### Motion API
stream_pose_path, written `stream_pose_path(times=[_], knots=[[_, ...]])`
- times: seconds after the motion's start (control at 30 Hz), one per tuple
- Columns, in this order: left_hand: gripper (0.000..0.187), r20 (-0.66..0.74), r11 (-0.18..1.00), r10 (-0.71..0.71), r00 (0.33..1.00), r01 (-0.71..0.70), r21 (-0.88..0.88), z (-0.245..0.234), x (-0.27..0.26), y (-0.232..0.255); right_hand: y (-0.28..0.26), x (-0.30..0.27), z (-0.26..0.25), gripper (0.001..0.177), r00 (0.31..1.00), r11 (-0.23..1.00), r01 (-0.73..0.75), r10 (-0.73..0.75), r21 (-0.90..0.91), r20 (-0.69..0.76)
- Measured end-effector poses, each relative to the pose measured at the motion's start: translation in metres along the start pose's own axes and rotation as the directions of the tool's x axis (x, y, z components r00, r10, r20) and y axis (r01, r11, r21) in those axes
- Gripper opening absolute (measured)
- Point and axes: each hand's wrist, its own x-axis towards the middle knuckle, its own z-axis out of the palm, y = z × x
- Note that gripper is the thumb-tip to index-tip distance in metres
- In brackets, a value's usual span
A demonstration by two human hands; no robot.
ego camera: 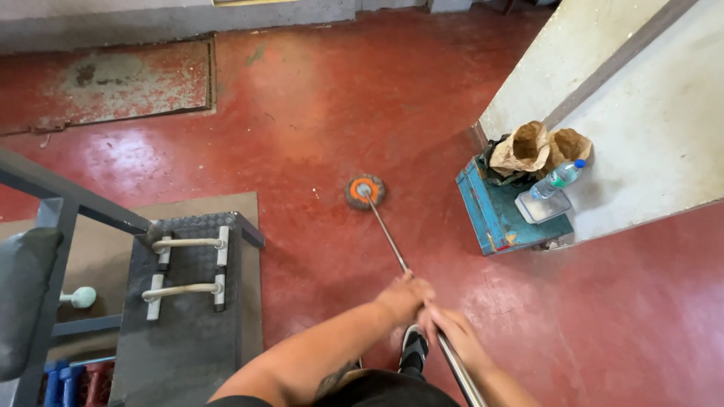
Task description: Mopping the floor in a gym environment around various fitness equipment.
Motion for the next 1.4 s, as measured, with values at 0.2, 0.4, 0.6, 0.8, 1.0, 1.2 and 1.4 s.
stream_pose_path(times=[0.2, 0.4, 0.6, 0.8, 1.0, 1.2, 1.4], knots=[[0.039, 0.115, 0.914, -0.4, 0.909, 0.405, -0.028, -0.024, 0.006, -0.02, -0.001, 0.041, 0.002, 0.055, 0.993, 0.991, -0.105, 0.109, -0.085, 0.051], [0.026, -0.129, 0.997, -0.041, 0.991, 0.049, 0.064, 0.006, -0.053, 0.001, -0.015, -0.012, 0.019, 0.057, 0.972, 0.98, 0.061, -0.016, -0.187, 0.233], [0.023, -0.191, 0.993, -0.106, 0.976, 0.095, -0.066, -0.056, -0.111, 0.058, -0.055, -0.009, 0.058, 0.05, 0.904, 0.989, 0.074, -0.012, -0.127, 0.428], [0.028, -0.216, 0.96, -0.253, 0.943, 0.273, 0.067, -0.036, -0.099, -0.009, -0.005, 0.057, 0.067, 0.049, 0.921, 0.993, -0.01, 0.055, -0.117, 0.387], [0.021, -0.256, 0.932, -0.361, 0.897, 0.346, -0.104, -0.037, -0.127, -0.011, -0.05, 0.079, 0.111, 0.047, 0.878, 0.919, -0.276, 0.361, -0.282, 0.316], [0.024, -0.333, 0.997, -0.069, 0.941, 0.053, -0.057, -0.029, -0.177, 0.012, -0.133, 0.051, 0.188, 0.041, 0.848, 0.54, -0.026, 0.457, -0.841, 0.268], [0.039, -0.122, 0.918, -0.397, 0.91, 0.397, -0.02, -0.049, -0.145, 0.011, -0.095, 0.081, 0.177, 0.061, 0.812, 0.279, 0.261, 0.453, -0.924, 0.367]])
